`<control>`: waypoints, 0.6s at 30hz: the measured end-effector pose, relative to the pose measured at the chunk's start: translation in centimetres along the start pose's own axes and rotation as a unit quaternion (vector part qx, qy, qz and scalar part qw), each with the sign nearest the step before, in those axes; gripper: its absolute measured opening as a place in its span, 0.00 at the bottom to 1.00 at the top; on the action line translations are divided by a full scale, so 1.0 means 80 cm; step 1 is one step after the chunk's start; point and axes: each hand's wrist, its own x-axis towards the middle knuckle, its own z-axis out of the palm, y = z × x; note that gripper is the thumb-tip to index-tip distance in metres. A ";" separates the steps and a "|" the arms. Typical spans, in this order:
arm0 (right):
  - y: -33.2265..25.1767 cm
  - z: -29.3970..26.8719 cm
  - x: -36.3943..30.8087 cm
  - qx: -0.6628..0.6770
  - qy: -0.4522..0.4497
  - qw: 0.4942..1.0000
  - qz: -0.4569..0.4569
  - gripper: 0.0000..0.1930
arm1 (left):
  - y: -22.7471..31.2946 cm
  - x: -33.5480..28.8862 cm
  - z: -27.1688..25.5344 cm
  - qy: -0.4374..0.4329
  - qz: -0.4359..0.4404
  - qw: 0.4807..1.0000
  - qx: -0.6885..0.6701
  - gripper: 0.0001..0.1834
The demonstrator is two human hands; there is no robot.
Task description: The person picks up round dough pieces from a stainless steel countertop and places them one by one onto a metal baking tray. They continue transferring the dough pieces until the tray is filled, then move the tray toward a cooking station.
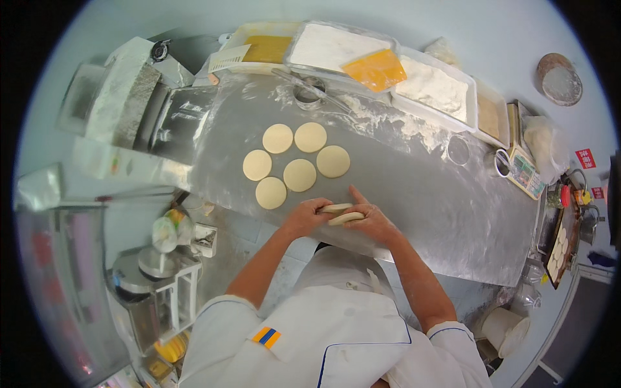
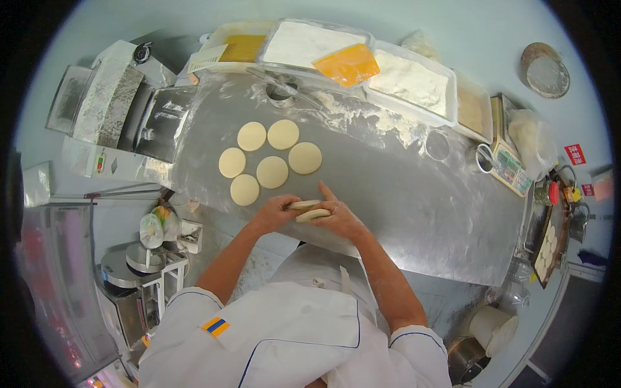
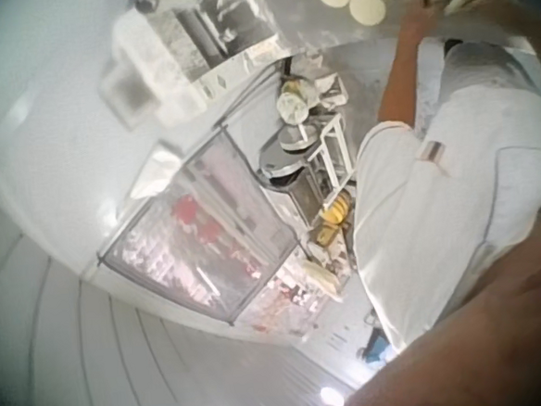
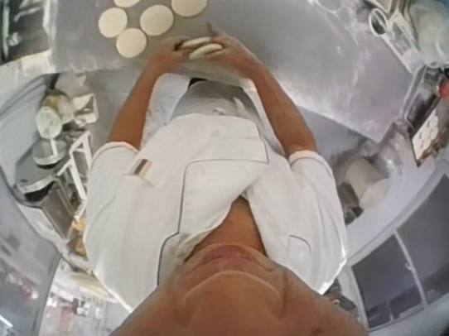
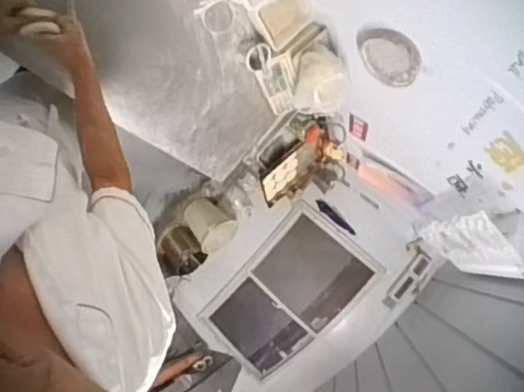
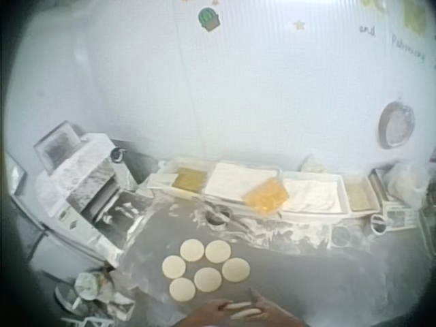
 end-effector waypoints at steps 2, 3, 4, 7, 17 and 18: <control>0.001 -0.003 0.001 -0.043 0.002 0.999 -0.012 0.19 | 0.029 0.008 -0.009 -0.079 0.018 0.997 0.000 0.19; 0.003 -0.007 -0.002 0.017 -0.009 0.999 0.033 0.19 | 0.043 0.016 -0.013 -0.105 0.028 0.994 -0.003 0.18; 0.006 -0.012 -0.010 0.068 -0.019 0.994 0.083 0.20 | 0.055 0.026 -0.015 -0.135 0.038 0.990 -0.017 0.17; 0.022 -0.015 -0.023 0.262 0.045 0.952 0.151 0.23 | 0.074 0.064 -0.017 -0.230 0.048 0.971 0.047 0.18; 0.058 -0.019 -0.115 0.478 0.274 0.824 0.132 0.32 | 0.039 0.246 -0.057 -0.059 0.143 0.887 0.435 0.29; 0.059 -0.021 -0.132 0.499 0.269 0.814 0.128 0.32 | 0.036 0.256 -0.058 -0.072 0.160 0.880 0.442 0.29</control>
